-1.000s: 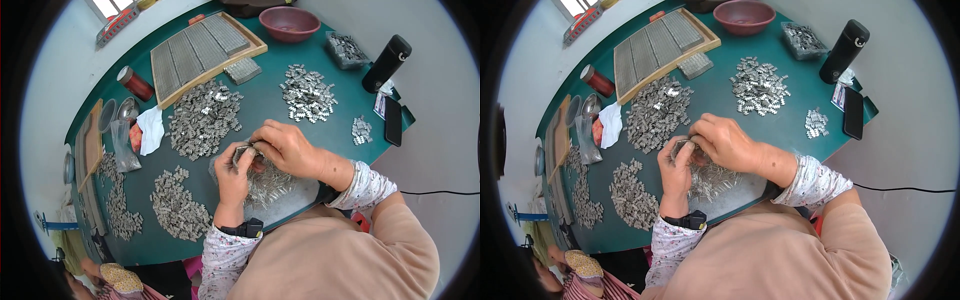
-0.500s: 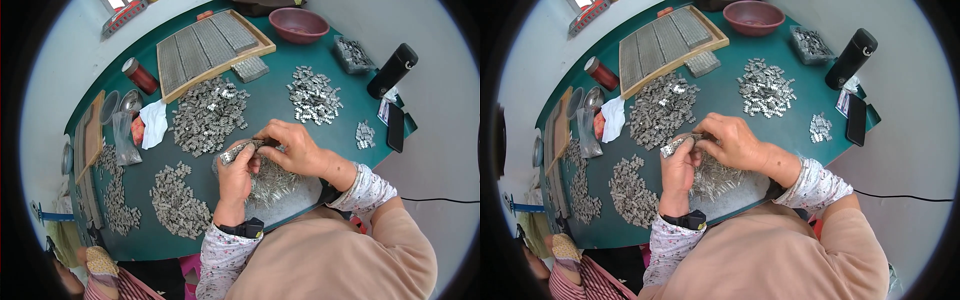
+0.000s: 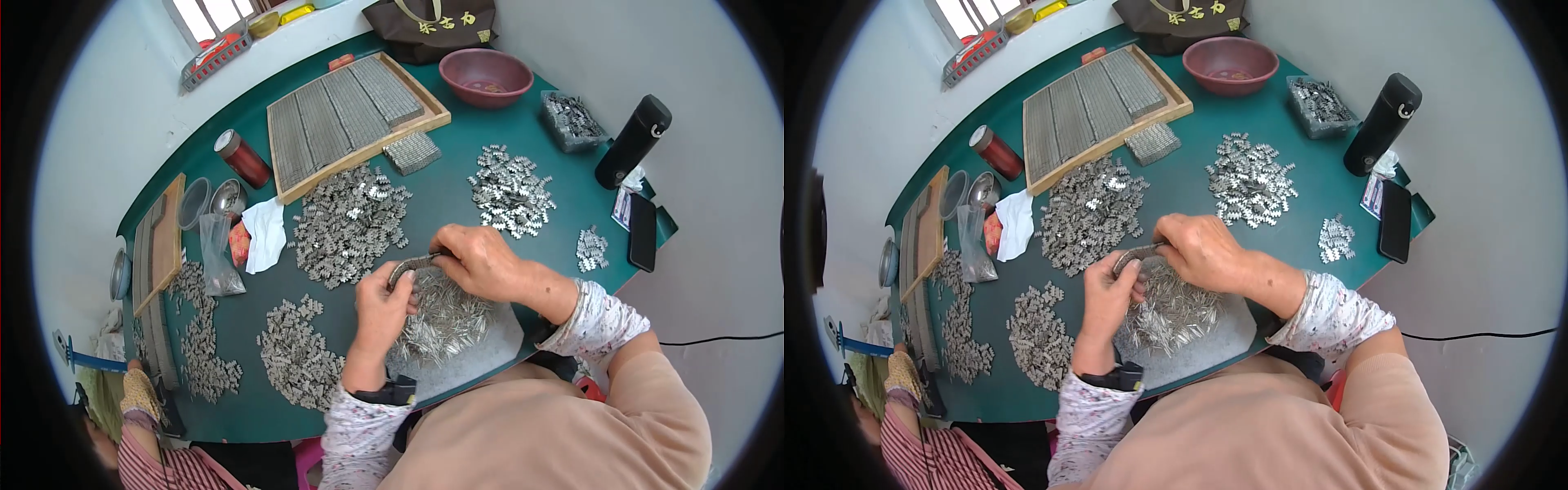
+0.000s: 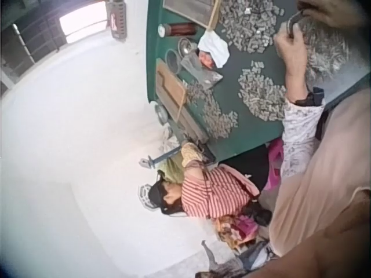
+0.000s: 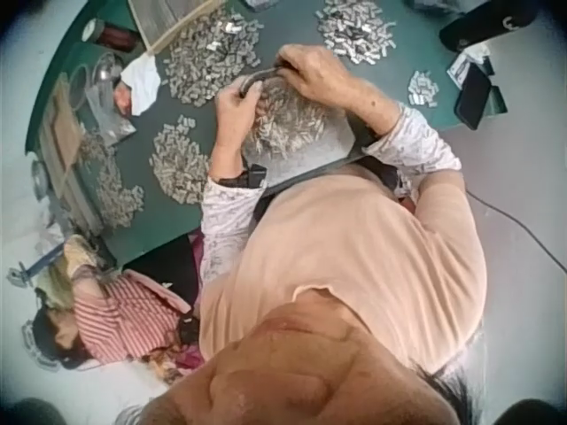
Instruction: Sorting and arranging small metal hardware components on a workbench.
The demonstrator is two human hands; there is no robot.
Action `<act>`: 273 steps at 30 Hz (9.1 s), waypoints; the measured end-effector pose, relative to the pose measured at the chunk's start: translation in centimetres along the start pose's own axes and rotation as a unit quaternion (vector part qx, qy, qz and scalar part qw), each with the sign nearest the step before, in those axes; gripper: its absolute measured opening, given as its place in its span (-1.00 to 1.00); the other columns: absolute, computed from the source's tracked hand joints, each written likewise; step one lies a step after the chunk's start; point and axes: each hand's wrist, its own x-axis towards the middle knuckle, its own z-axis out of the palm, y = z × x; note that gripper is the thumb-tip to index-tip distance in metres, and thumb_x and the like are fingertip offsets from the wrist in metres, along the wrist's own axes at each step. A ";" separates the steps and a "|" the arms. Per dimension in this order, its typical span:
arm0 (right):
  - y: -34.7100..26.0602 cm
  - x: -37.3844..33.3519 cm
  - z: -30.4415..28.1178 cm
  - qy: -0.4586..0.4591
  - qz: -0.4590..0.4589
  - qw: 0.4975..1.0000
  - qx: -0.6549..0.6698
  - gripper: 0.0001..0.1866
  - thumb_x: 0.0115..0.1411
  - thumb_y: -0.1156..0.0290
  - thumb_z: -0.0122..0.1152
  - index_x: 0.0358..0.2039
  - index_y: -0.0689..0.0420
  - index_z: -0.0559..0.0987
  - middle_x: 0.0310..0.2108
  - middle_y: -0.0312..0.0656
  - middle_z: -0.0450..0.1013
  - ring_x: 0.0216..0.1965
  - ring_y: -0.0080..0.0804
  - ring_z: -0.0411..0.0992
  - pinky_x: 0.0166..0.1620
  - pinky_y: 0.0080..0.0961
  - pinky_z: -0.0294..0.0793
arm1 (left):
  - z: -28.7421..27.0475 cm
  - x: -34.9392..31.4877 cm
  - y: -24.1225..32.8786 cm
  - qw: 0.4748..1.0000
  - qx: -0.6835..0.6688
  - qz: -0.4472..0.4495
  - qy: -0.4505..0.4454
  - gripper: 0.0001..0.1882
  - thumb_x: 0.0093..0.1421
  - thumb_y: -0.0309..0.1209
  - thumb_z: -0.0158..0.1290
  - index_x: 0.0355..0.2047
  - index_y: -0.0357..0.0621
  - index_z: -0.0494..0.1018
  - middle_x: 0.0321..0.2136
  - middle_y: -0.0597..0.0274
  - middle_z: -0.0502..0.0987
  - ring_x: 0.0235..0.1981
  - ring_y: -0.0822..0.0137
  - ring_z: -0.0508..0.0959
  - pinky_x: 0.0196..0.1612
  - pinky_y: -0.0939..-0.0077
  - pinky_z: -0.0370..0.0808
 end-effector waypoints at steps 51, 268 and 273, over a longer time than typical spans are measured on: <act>3.9 -1.5 -1.1 -0.040 0.036 0.995 -0.082 -0.85 0.07 0.47 0.24 -0.41 0.26 0.48 -0.50 0.05 0.50 -0.43 0.09 0.49 -0.35 -0.15 0.47 | -12.3 -1.5 5.6 0.881 0.384 0.165 0.220 -0.84 0.03 -0.46 0.22 -0.40 -0.30 0.57 -0.62 0.12 0.55 -0.60 0.40 0.51 -0.45 0.53 0.42; -8.2 3.5 -3.4 -0.012 -0.210 0.972 0.109 -0.73 0.00 0.52 0.23 -0.24 0.29 0.54 -0.45 -0.04 0.45 -0.49 -0.21 0.47 -0.41 -0.34 0.48 | -1.3 -0.8 -1.7 0.965 -0.231 0.022 0.123 -0.89 0.19 -0.48 0.09 -0.33 -0.29 0.54 -0.59 0.26 0.53 -0.63 0.44 0.52 -0.54 0.63 0.45; -8.3 -1.0 -4.1 0.019 -0.258 0.963 0.069 -0.71 -0.01 0.52 0.22 -0.22 0.31 0.53 -0.43 -0.01 0.45 -0.49 -0.19 0.47 -0.43 -0.33 0.48 | -1.1 -0.6 -1.9 0.968 -0.226 0.035 0.100 -0.90 0.21 -0.51 0.06 -0.31 -0.29 0.51 -0.57 0.23 0.52 -0.62 0.41 0.52 -0.57 0.56 0.46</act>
